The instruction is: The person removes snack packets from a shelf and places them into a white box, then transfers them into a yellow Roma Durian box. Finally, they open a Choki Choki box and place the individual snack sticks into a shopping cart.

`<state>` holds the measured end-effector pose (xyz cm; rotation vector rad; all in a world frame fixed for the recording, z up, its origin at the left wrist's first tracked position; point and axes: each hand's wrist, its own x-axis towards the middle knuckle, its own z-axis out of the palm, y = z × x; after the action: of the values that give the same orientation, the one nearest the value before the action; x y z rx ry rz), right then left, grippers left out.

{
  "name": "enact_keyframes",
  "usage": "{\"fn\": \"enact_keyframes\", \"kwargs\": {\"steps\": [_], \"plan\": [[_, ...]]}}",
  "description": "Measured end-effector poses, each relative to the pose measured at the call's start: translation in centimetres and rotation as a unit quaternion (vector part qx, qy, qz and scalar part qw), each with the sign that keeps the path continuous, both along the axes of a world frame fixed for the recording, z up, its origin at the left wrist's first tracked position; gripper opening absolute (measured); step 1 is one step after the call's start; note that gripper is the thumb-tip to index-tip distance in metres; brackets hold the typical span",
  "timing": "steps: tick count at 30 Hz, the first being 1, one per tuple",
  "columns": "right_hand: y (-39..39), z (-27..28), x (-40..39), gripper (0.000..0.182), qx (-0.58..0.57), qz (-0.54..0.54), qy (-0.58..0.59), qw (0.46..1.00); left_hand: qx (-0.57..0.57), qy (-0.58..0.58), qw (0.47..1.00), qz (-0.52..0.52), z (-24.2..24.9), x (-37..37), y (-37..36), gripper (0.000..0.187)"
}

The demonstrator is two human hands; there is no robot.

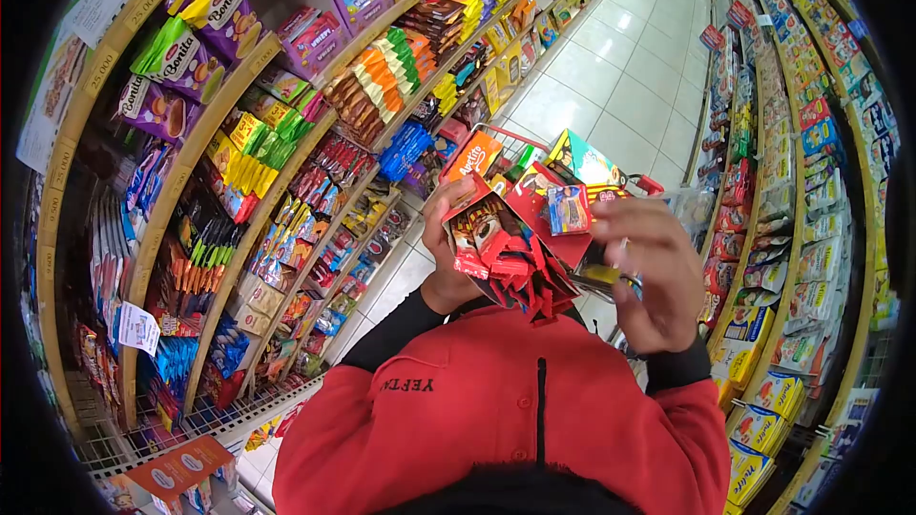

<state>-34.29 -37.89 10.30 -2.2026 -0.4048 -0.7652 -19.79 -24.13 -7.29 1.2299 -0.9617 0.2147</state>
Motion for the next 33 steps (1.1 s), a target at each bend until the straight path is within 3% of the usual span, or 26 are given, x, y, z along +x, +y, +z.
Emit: {"fn": "enact_keyframes", "kwargs": {"steps": [1, 2, 5, 6, 9, 10, 17, 19, 21, 23, 25, 29, 33], "plan": [[0.0, 1.5, -0.1, 0.046, -0.085, 0.050, -0.035, 0.994, 0.008, 0.158, 0.983, -0.092, -1.5, 0.0, 0.3, 0.102], [0.7, 2.9, 0.0, 0.041, -0.129, 0.069, -0.009, 0.989, 0.013, 0.160, 0.982, -0.095, -0.7, -0.1, 0.5, 0.102], [2.9, 3.9, 1.5, 0.035, -0.218, 0.097, 0.043, 0.970, 0.026, -0.150, 0.988, 0.012, 4.1, -0.1, 0.7, 0.098], [3.1, 3.9, 1.8, 0.034, -0.267, 0.111, 0.069, 0.955, 0.038, -0.155, 0.985, -0.068, 3.3, 1.1, 1.0, 0.100], [2.4, 2.0, 2.6, 0.036, -0.157, 0.143, 0.072, 0.975, 0.101, -0.087, 0.982, -0.131, 3.0, -0.3, 2.5, 0.104], [2.2, 1.6, 2.5, 0.034, -0.146, 0.144, 0.048, 0.978, 0.146, -0.144, 0.970, -0.128, 4.1, -0.4, 3.0, 0.107], [1.3, 1.6, 2.2, 0.020, -0.098, 0.201, 0.051, 0.973, 0.076, 0.024, 0.940, -0.331, 3.4, -0.3, 2.8, 0.110], [1.0, 1.9, 2.2, 0.011, -0.075, 0.238, 0.109, 0.962, 0.067, 0.058, 0.934, -0.345, 4.2, -0.5, 2.9, 0.110], [0.4, 2.2, 2.5, 0.009, -0.056, 0.248, 0.163, 0.953, 0.172, 0.076, 0.918, -0.348, 5.2, -0.1, 3.7, 0.110], [-0.2, 2.5, 2.9, 0.008, -0.037, 0.258, 0.217, 0.941, 0.189, 0.109, 0.907, -0.360, 6.0, 0.3, 3.5, 0.109], [-0.4, 3.1, 3.4, 0.009, 0.021, 0.206, 0.338, 0.918, 0.232, 0.085, 0.856, -0.453, 7.4, 1.6, 3.2, 0.108], [0.1, 1.8, 4.1, 0.011, 0.031, 0.135, 0.235, 0.962, 0.255, 0.117, 0.833, -0.477, 7.9, 2.3, 3.5, 0.109], [-0.2, 0.6, 4.6, 0.016, 0.002, 0.137, 0.210, 0.968, 0.284, 0.107, 0.805, -0.510, 8.5, 3.3, 3.5, 0.105]]}}
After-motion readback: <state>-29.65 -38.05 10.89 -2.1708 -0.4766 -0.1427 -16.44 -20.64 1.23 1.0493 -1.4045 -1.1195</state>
